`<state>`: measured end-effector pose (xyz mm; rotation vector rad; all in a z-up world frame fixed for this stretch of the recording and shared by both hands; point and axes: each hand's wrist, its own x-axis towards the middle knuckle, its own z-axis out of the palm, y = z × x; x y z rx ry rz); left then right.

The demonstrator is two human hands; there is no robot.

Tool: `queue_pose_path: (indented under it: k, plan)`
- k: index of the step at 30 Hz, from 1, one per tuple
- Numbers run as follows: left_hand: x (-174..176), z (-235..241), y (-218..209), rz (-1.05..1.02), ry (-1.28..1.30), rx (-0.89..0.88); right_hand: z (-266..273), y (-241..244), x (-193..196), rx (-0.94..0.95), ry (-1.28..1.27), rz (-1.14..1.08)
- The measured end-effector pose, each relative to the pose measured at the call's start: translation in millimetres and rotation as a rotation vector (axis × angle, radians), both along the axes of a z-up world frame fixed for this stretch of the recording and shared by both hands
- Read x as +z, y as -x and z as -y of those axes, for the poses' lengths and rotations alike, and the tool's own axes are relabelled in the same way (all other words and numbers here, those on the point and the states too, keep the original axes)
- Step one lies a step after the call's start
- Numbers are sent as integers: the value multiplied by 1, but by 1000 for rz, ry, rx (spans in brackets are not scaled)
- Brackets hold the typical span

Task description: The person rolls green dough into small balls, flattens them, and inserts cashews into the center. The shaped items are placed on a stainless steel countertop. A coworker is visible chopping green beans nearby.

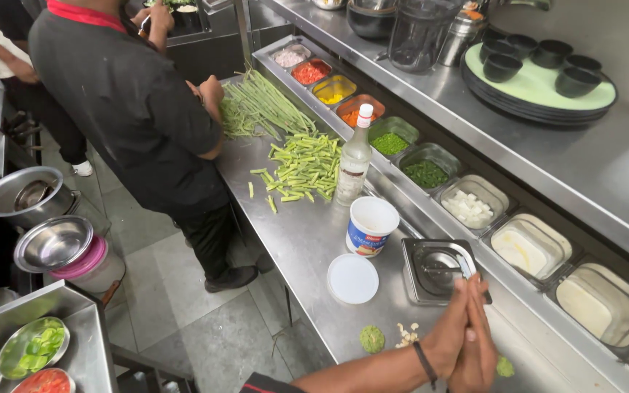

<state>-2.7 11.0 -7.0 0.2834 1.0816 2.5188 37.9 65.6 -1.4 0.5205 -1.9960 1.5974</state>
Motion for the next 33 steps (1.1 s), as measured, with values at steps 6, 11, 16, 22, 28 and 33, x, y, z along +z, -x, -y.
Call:
queue_pose_path:
  k: [6,11,16,22,28,33]
  plan:
    - [-11,-12,3,-390,303,221,-5,4,4,49,202,84]
    - [-20,-18,9,-140,65,52,-5,0,6,15,93,-71]
    - [-27,-21,4,-718,430,400,-7,-8,5,80,315,62]
    - [-28,-29,-4,-168,180,12,-23,-2,-13,-71,87,-24]
    - [-22,-30,-2,-202,238,165,-22,-12,-8,-28,343,153]
    - [-22,-32,8,-418,54,224,-7,-20,23,-21,164,0]
